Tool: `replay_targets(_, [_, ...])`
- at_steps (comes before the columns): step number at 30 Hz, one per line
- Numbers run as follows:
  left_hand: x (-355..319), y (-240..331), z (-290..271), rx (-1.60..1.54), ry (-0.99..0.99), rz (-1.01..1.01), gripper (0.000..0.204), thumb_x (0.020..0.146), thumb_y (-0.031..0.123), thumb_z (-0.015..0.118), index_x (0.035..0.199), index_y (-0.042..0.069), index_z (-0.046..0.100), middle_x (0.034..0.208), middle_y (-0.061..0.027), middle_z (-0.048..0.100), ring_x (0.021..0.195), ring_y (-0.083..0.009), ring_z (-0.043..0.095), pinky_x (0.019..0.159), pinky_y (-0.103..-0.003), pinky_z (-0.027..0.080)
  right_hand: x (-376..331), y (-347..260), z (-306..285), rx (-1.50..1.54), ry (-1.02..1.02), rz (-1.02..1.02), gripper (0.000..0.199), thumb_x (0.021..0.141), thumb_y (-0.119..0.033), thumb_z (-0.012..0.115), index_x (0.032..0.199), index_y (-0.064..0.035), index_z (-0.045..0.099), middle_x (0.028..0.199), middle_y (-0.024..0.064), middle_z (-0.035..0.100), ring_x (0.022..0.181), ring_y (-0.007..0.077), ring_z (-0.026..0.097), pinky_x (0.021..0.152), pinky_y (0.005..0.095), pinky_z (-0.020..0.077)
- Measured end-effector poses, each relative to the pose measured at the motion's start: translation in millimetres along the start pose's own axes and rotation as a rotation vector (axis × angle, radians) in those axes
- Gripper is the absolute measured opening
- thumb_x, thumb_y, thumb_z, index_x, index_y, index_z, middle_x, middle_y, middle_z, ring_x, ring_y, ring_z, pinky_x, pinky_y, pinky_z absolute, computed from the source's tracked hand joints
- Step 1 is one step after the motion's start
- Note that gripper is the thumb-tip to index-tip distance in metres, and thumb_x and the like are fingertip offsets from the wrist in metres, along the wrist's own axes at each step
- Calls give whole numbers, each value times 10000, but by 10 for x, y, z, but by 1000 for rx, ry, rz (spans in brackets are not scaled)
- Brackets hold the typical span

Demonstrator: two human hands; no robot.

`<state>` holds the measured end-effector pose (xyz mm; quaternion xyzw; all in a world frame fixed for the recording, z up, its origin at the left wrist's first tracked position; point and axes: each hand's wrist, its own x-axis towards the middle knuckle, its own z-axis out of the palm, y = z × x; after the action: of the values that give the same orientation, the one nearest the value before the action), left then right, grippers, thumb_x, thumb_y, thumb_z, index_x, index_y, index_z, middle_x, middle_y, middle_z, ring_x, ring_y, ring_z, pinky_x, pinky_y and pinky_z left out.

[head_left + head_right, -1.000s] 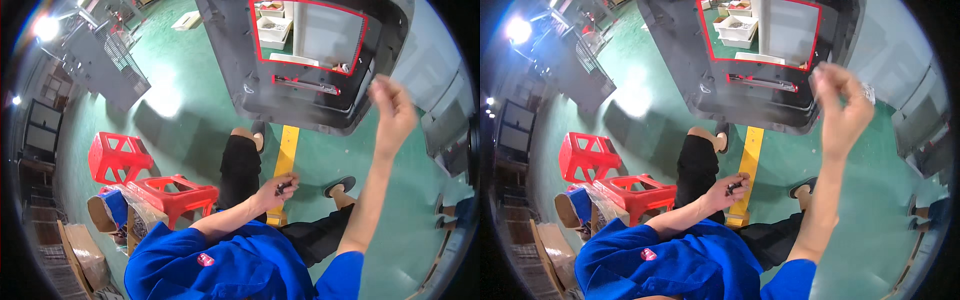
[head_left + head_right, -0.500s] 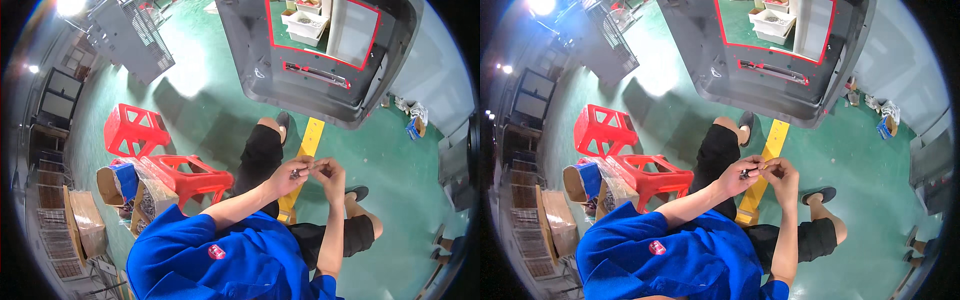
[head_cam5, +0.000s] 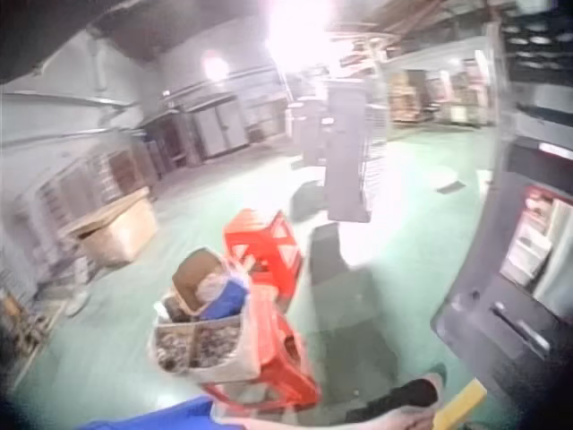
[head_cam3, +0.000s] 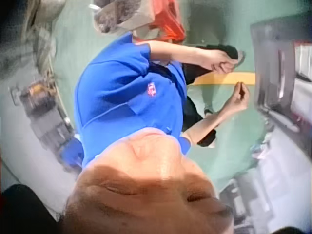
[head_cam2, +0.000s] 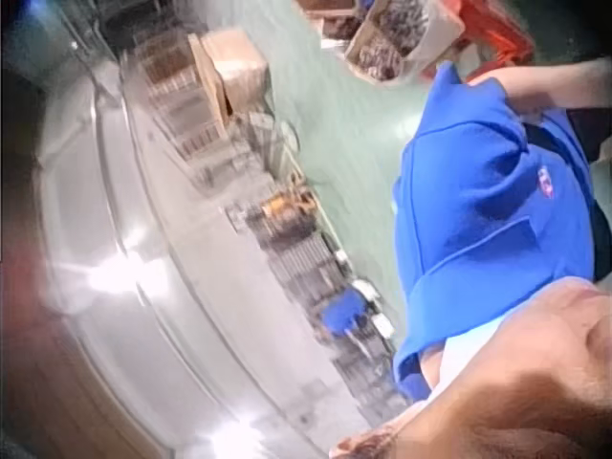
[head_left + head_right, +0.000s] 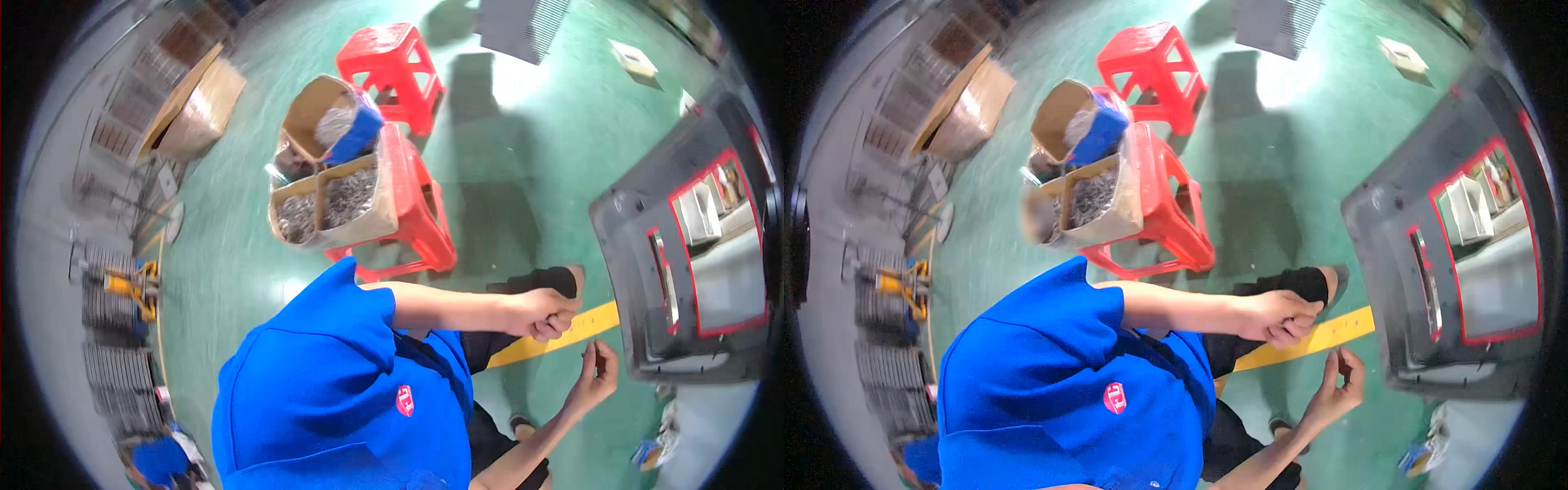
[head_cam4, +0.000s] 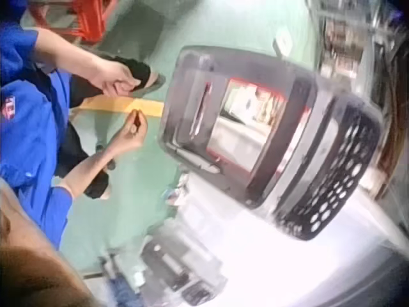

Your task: Attaching small components and screws to a metal cabinet housing.

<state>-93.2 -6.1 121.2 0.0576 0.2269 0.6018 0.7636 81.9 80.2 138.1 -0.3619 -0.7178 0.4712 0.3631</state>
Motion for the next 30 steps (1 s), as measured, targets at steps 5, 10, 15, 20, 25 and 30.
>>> replay_targets(5, [-1915,1046,668,477,358,672,258,923,262,549,887,12,606,553,64,334,434,-39,300,387,-212,194,328,-488,575,15,-363,-184,113,811,-16,637,913,33,640,814,47,616,717,98,559,661,239,456])
replay_targets(10, [-3413,1078,226,272,646,1149,200,967,231,456,901,63,542,542,91,268,427,-23,270,360,-182,204,464,-1504,1805,68,-678,-542,98,788,-31,666,874,9,640,792,80,634,674,137,595,622,260,481])
replay_targets(15, [-3540,801,10,152,910,1138,220,964,233,459,791,98,468,538,97,287,415,-11,264,356,-169,191,299,-2467,3482,127,-819,-1064,123,761,-161,624,843,-74,656,787,95,626,814,278,631,698,369,521])
replay_targets(20, [-3116,356,-133,112,913,805,267,948,278,480,786,66,492,545,64,326,394,-23,268,331,-176,187,-194,-3169,4636,-639,-1189,-1348,212,752,-210,667,954,-165,713,1006,8,684,937,217,647,699,406,520])
replay_targets(25, [-2628,170,-172,-38,747,597,221,916,185,528,727,74,497,505,55,354,389,-34,277,352,-198,188,-201,-2770,5584,-845,-1167,-1300,295,768,-220,660,1045,-123,692,1102,55,656,1061,243,598,823,453,475])
replay_targets(30, [-2308,301,-187,-38,736,543,336,926,141,509,602,86,438,484,37,354,374,-51,279,361,-220,177,-146,-2414,5694,-598,-946,-1393,278,716,-197,667,959,-69,704,981,62,690,939,243,646,805,406,501])
